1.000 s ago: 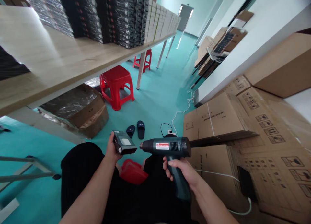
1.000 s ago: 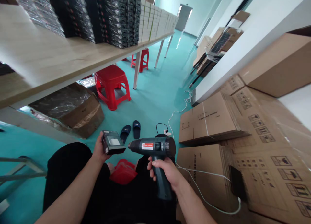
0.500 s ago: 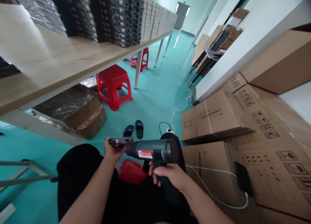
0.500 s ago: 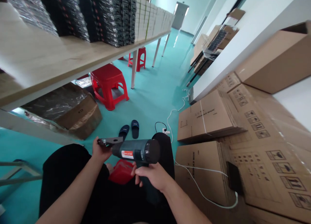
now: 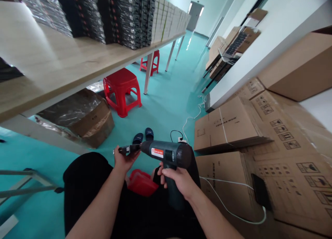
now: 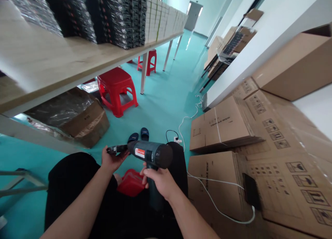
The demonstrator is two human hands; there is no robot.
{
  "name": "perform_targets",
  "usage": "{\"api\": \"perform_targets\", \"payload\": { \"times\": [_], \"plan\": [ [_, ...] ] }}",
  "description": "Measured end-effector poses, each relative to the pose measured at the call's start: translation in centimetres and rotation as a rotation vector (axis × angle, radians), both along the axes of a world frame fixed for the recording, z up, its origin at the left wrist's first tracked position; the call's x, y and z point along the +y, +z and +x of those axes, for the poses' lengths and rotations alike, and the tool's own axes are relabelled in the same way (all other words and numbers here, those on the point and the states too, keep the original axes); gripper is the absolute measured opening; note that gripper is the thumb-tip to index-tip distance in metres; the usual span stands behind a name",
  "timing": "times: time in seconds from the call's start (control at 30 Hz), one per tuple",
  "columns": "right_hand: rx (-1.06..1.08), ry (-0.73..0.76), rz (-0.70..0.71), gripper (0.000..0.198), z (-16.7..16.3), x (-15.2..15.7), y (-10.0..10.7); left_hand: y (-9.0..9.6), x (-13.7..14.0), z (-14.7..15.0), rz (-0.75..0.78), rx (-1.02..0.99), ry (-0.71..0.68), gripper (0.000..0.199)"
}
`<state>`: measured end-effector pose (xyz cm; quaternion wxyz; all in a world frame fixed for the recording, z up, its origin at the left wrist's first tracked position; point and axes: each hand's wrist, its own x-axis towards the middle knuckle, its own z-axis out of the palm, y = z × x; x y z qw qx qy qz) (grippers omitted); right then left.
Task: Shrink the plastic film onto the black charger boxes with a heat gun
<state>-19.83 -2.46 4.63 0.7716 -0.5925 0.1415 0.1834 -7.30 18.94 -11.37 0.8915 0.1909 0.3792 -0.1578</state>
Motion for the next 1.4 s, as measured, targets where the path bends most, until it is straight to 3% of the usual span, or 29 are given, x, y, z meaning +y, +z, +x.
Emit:
{"api": "perform_targets", "payload": {
  "times": [0.17, 0.37, 0.6, 0.77, 0.93, 1.07, 1.4],
  "plan": [
    [0.013, 0.163, 0.008, 0.023, 0.4, -0.1, 0.1, -0.4, 0.3, 0.3, 0.028, -0.041, 0.051, 0.034],
    [0.056, -0.069, 0.019, 0.027, 0.7, -1.9, -0.7, 0.0, 0.4, 0.3, -0.071, -0.064, 0.097, 0.045],
    [0.039, -0.062, 0.100, 0.024, 0.1, -3.4, -0.9, -0.1, 0.5, 0.3, -0.119, -0.100, 0.057, 0.049],
    [0.044, -0.112, 0.126, 0.024, -0.6, -3.9, -0.8, 0.7, 0.6, 0.3, -0.021, -0.145, 0.029, 0.031],
    [0.077, -0.061, 0.104, 0.025, -1.7, -5.6, -0.7, 1.0, 0.7, 0.6, 0.149, -0.148, 0.091, 0.033],
    [0.099, -0.040, 0.055, 0.025, -2.8, -5.9, -0.5, 0.8, 0.6, 0.7, 0.164, -0.086, 0.035, 0.029],
    [0.113, 0.060, -0.012, 0.027, -3.4, -4.7, 0.0, 0.5, 0.5, 0.6, 0.208, -0.063, 0.049, 0.034]
  ]
}}
